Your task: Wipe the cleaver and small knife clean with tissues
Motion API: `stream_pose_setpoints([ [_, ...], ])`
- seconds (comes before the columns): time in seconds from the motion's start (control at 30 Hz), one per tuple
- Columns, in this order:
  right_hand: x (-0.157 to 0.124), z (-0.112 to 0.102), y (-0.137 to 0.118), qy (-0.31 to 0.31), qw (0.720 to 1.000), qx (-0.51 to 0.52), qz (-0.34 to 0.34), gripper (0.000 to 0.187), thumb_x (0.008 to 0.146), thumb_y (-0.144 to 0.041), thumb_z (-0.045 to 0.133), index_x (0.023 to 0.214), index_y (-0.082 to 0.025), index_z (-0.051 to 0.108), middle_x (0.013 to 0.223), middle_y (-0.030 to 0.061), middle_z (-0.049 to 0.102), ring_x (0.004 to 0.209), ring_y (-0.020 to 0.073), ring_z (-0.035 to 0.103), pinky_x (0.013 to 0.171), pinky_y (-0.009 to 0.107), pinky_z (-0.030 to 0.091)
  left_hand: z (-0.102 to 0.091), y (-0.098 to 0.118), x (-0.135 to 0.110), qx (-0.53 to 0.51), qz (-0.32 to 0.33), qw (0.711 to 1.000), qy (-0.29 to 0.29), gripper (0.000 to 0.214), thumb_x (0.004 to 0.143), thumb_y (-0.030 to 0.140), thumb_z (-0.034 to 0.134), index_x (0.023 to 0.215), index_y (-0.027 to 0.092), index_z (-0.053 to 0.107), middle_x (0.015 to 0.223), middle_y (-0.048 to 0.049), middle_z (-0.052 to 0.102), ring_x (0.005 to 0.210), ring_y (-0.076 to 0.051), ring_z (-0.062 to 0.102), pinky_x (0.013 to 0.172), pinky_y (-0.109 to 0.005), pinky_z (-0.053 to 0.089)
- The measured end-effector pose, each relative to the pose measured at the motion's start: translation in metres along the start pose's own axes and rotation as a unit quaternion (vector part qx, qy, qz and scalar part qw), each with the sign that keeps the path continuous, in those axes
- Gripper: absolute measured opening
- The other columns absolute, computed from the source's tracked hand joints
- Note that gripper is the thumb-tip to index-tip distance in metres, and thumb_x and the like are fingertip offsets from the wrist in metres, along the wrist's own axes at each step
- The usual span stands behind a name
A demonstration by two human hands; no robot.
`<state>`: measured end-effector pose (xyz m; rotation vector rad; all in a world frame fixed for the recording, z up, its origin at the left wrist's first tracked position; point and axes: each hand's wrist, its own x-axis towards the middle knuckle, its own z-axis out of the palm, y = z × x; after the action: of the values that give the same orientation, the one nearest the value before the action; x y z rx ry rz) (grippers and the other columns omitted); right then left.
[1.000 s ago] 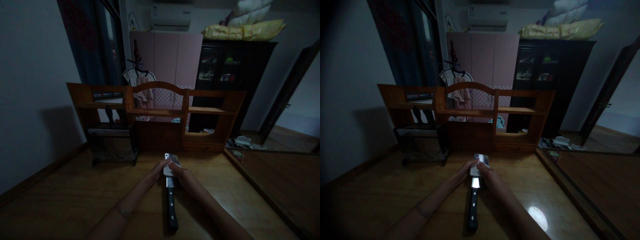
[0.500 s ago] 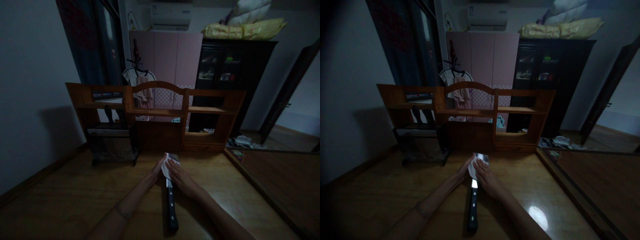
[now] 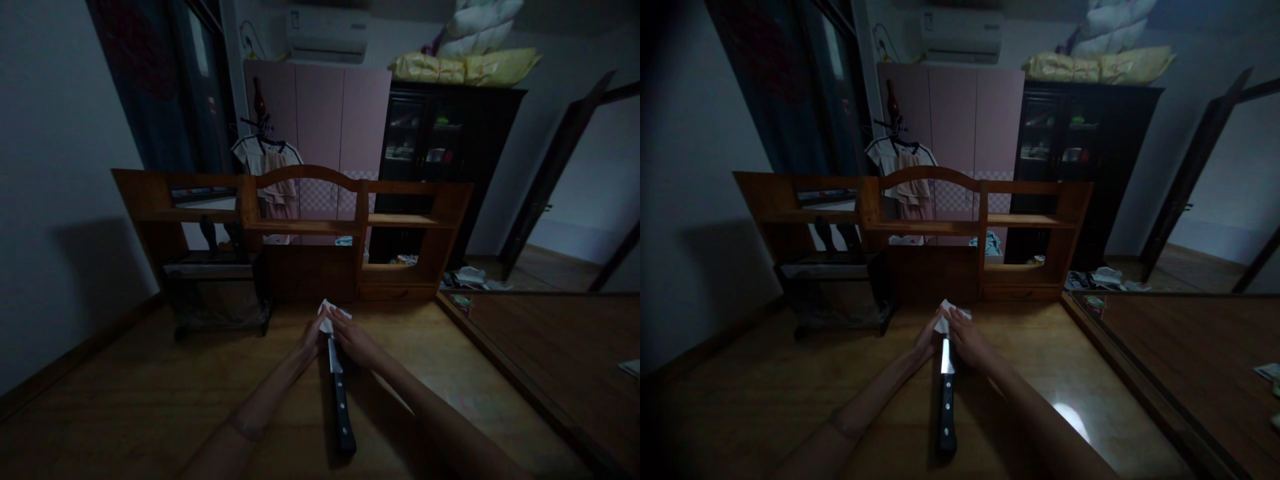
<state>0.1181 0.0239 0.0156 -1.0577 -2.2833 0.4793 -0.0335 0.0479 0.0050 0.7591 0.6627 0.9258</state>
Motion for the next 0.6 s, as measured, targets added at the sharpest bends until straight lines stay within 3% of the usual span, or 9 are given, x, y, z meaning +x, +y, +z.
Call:
stream_pose_setpoints([
  [0.1, -0.004, 0.005, 0.007, 0.059, 0.996, 0.014, 0.058, 0.051, 0.097, -0.025, 0.036, 0.148, -0.019, 0.035, 0.154, 0.009, 0.034, 0.143, 0.0234, 0.027, 0.117, 0.046, 0.024, -0.003, -0.002, 0.004, 0.008, -0.007, 1.0, -0.01, 0.062, 0.087, 0.065, 0.046, 0.112, 0.011, 0.065, 0.091, -0.0104, 0.074, 0.077, -0.02, 0.069, 0.074, -0.027, 0.052],
  [0.27, -0.021, 0.002, 0.003, 0.115, 0.983, 0.032, 0.142, 0.043, 0.096, -0.021, 0.034, 0.134, -0.013, 0.053, 0.123, 0.0137, 0.066, 0.115, 0.0298, 0.062, 0.1, 0.046, 0.046, -0.005, -0.005, 0.009, 0.01, -0.012, 0.999, -0.034, 0.062, 0.089, 0.064, 0.042, 0.108, 0.01, 0.067, 0.088, -0.0116, 0.074, 0.078, -0.022, 0.07, 0.077, -0.03, 0.052],
  [0.37, -0.036, 0.005, -0.016, 0.124, 0.988, 0.024, 0.091, 0.047, 0.09, -0.012, 0.039, 0.135, -0.016, 0.054, 0.138, 0.0112, 0.055, 0.128, 0.0286, 0.051, 0.108, 0.047, 0.038, -0.003, -0.006, 0.008, -0.019, 0.013, 0.999, -0.042, 0.059, 0.092, 0.06, 0.039, 0.104, 0.009, 0.067, 0.091, -0.0124, 0.074, 0.08, -0.022, 0.07, 0.083, -0.032, 0.051],
  [0.43, -0.046, 0.008, -0.03, 0.094, 0.994, 0.028, 0.047, 0.054, 0.088, -0.008, 0.039, 0.139, -0.019, 0.049, 0.146, 0.0074, 0.047, 0.135, 0.0245, 0.043, 0.113, 0.045, 0.032, -0.002, -0.006, 0.006, -0.025, 0.007, 0.999, -0.045, 0.062, 0.092, 0.062, 0.038, 0.096, 0.008, 0.068, 0.087, -0.0134, 0.074, 0.079, -0.023, 0.07, 0.084, -0.033, 0.051],
  [0.6, -0.063, 0.009, -0.043, 0.064, 0.997, 0.038, 0.021, 0.056, 0.089, -0.007, 0.039, 0.142, -0.024, 0.046, 0.148, 0.0035, 0.044, 0.137, 0.0212, 0.039, 0.114, 0.044, 0.031, 0.001, -0.002, -0.001, -0.016, -0.025, 0.998, -0.061, 0.068, 0.091, 0.065, 0.033, 0.095, 0.008, 0.069, 0.087, -0.0151, 0.074, 0.079, -0.025, 0.071, 0.085, -0.037, 0.051],
])
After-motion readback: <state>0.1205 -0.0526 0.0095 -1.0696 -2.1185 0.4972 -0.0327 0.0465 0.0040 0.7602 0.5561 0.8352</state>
